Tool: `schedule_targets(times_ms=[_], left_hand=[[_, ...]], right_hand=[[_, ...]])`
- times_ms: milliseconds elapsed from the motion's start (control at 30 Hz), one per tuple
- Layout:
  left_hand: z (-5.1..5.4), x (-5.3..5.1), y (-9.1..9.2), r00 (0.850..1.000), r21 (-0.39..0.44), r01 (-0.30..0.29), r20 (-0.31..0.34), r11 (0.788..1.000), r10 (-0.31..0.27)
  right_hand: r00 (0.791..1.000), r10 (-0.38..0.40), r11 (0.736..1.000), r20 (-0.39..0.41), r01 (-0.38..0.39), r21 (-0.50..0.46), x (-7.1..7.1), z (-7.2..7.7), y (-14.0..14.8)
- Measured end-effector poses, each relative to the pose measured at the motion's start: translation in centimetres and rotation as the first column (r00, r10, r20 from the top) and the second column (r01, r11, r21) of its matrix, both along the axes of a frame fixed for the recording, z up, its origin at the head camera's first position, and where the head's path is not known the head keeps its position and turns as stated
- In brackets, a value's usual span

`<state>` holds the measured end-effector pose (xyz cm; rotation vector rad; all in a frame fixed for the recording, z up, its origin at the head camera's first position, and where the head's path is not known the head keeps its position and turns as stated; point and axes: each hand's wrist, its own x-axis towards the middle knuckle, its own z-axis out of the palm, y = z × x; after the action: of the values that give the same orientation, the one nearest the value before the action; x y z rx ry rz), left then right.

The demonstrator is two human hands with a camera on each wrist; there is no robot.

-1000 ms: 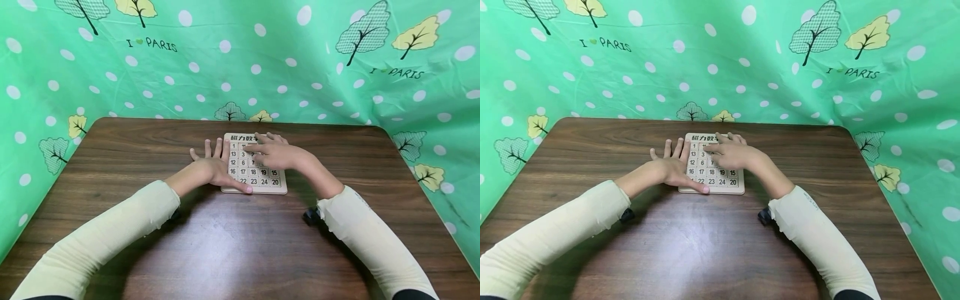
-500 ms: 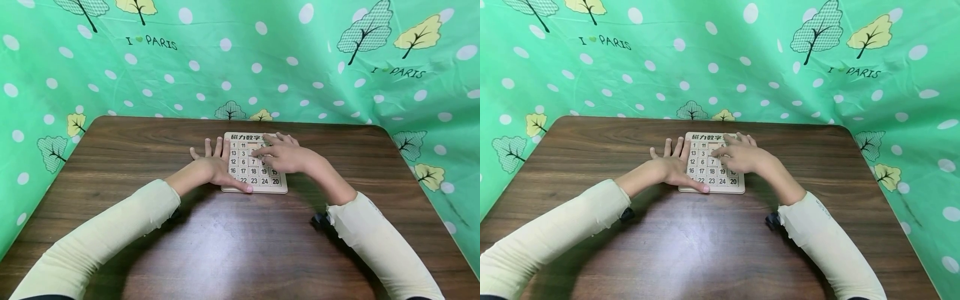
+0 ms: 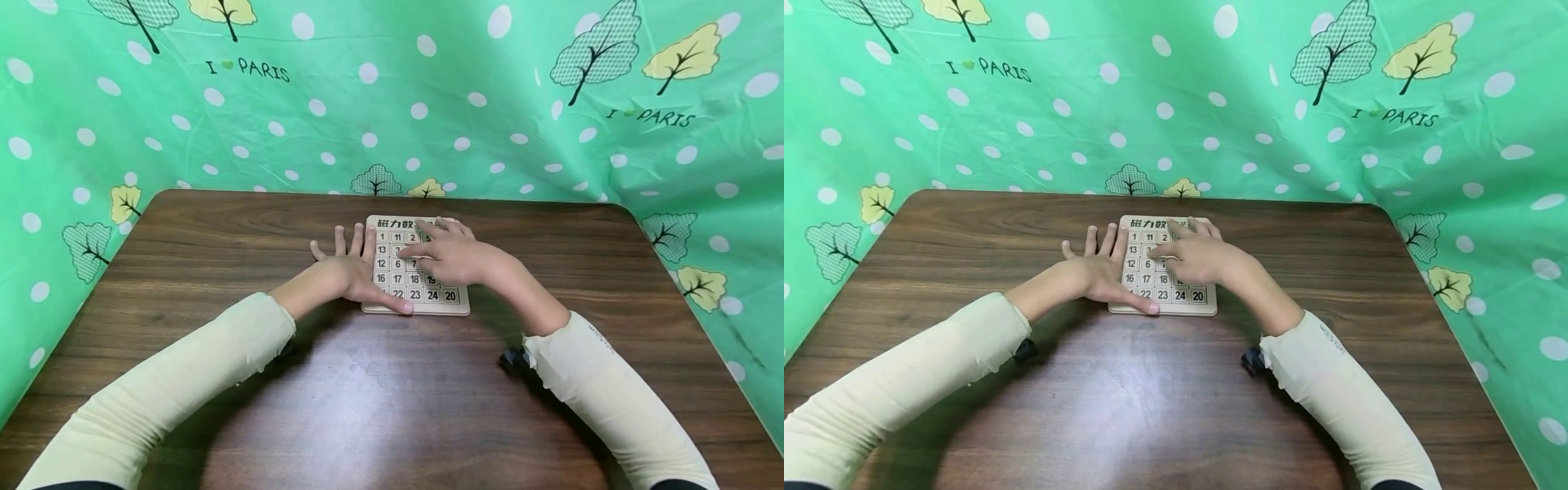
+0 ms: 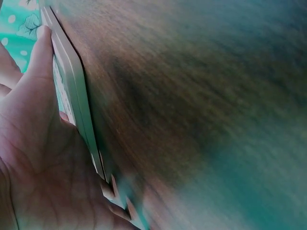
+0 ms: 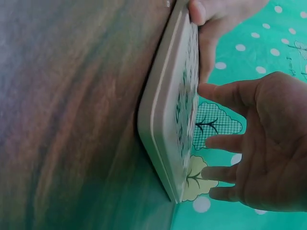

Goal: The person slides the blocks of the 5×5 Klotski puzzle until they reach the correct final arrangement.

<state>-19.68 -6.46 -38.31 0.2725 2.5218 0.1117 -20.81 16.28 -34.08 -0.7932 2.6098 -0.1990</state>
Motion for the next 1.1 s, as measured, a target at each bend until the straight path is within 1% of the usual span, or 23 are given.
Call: schedule_targets(times_ms=[100,200,300,400,500,533,633,667,733,933,1000,1100], left_hand=[[-0.2,-0.1,0.1,1.000,-0.010,-0.002,0.003,1.000,0.002],[-0.2,-0.2,0.2,1.000,-0.015,-0.002,0.009,1.000,0.002],[0.2,0.0,0.2,1.000,-0.007,0.003,0.014,1.000,-0.003],[0.8,0.3,0.1,1.000,-0.007,0.010,0.016,1.000,-0.010],[0.9,0.3,0.1,1.000,-0.007,0.011,0.016,1.000,-0.011],[0.9,0.3,0.0,1.000,-0.005,0.009,0.015,1.000,-0.009],[0.6,0.3,-0.1,1.000,0.006,0.005,0.010,1.000,-0.005],[0.8,0.5,-0.1,1.000,0.010,0.006,0.005,1.000,-0.006],[0.7,0.5,-0.1,1.000,0.010,0.006,0.003,1.000,-0.006],[0.3,0.2,0.0,1.000,0.011,0.001,0.001,1.000,-0.001],[0.1,0.0,0.1,1.000,-0.001,-0.001,0.007,1.000,0.001],[-0.2,-0.3,0.2,1.000,-0.019,-0.001,0.016,1.000,0.001]], right_hand=[[1.000,-0.022,1.000,0.011,0.022,0.006,0.3,0.3,0.2],[0.999,-0.047,0.999,0.012,0.047,0.003,0.2,0.6,0.8],[0.998,-0.061,0.998,0.007,0.061,-0.003,-0.2,0.8,1.2],[0.999,-0.045,0.999,0.000,0.045,-0.019,-0.6,0.8,0.9],[0.999,-0.033,0.999,-0.009,0.033,-0.026,-1.1,0.5,0.3],[0.999,-0.030,0.999,-0.014,0.029,-0.020,-1.4,0.0,0.1],[0.999,-0.027,1.000,-0.018,0.027,0.003,-1.6,-0.5,-0.3],[1.000,-0.027,1.000,-0.014,0.027,0.007,-1.5,-0.6,-0.4],[1.000,-0.025,0.999,-0.011,0.025,0.020,-1.3,-0.7,-0.4],[1.000,0.008,1.000,0.017,-0.008,0.019,0.1,-0.3,0.0],[1.000,0.015,1.000,0.027,-0.015,0.000,0.3,-0.2,0.3],[1.000,-0.015,0.999,0.017,0.015,-0.028,0.1,-0.1,1.1]])
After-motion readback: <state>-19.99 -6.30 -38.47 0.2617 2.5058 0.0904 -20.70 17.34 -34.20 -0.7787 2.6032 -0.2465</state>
